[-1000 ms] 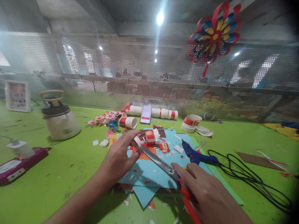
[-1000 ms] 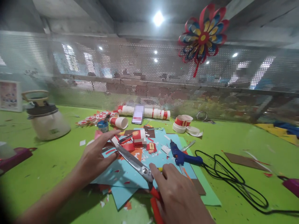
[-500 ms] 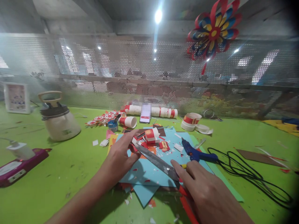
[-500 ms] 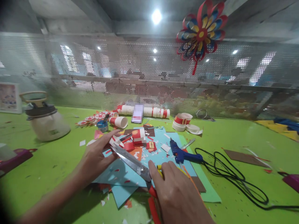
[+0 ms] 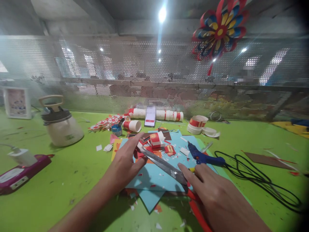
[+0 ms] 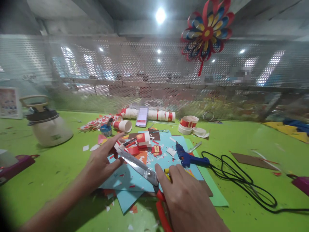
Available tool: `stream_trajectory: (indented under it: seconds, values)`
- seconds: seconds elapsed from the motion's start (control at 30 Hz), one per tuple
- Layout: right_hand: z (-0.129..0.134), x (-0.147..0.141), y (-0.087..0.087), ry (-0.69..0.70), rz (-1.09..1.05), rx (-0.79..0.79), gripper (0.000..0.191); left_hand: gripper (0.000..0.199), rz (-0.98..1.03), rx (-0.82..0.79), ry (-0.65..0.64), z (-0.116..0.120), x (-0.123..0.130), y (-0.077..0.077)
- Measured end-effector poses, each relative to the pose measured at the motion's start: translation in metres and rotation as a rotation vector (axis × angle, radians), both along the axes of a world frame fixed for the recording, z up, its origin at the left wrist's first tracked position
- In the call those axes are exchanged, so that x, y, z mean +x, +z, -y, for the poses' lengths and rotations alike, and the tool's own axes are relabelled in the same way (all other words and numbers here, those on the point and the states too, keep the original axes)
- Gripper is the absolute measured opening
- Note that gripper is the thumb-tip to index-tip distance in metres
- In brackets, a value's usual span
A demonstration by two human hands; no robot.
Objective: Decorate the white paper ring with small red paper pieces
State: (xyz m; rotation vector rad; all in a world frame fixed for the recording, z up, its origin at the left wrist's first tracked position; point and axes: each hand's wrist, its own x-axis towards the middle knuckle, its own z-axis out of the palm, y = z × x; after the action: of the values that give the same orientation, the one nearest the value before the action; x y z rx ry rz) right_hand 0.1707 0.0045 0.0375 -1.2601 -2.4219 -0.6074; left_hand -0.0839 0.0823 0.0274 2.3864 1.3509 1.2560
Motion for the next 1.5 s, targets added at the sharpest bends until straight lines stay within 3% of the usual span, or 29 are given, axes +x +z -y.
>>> stream_trajectory:
  seconds: [0.17, 0.37, 0.8, 1.0, 1.17, 1.33, 1.5]
  values:
    - [0.002, -0.002, 0.006, -0.016, 0.003, -0.01, 0.038, 0.059, 0.018, -0.004, -0.006, 0.0, 0.0, 0.004]
    - [0.002, -0.007, 0.007, -0.008, 0.007, 0.035, 0.043, 0.055, 0.099, -0.068, 0.085, -0.003, 0.002, 0.005]
    - [0.001, -0.004, 0.006, -0.03, 0.031, -0.003, 0.045, 0.052, 0.011, 0.004, 0.093, 0.001, 0.004, 0.007]
    - [0.0, -0.003, 0.004, -0.009, -0.049, -0.047, 0.038, 0.051, 0.136, -0.147, 0.051, -0.002, 0.004, 0.003]
    - [0.0, 0.0, 0.004, -0.017, -0.119, -0.048, 0.044, 0.037, 0.344, -0.246, -0.106, -0.006, 0.003, -0.003]
    - [-0.002, 0.006, 0.008, -0.034, -0.208, 0.011, 0.042, 0.041, 0.357, -0.253, -0.104, -0.005, 0.002, -0.001]
    - [-0.009, 0.008, 0.009, -0.043, -0.36, -0.198, 0.041, 0.043, 0.375, -0.241, -0.125, -0.003, 0.004, 0.005]
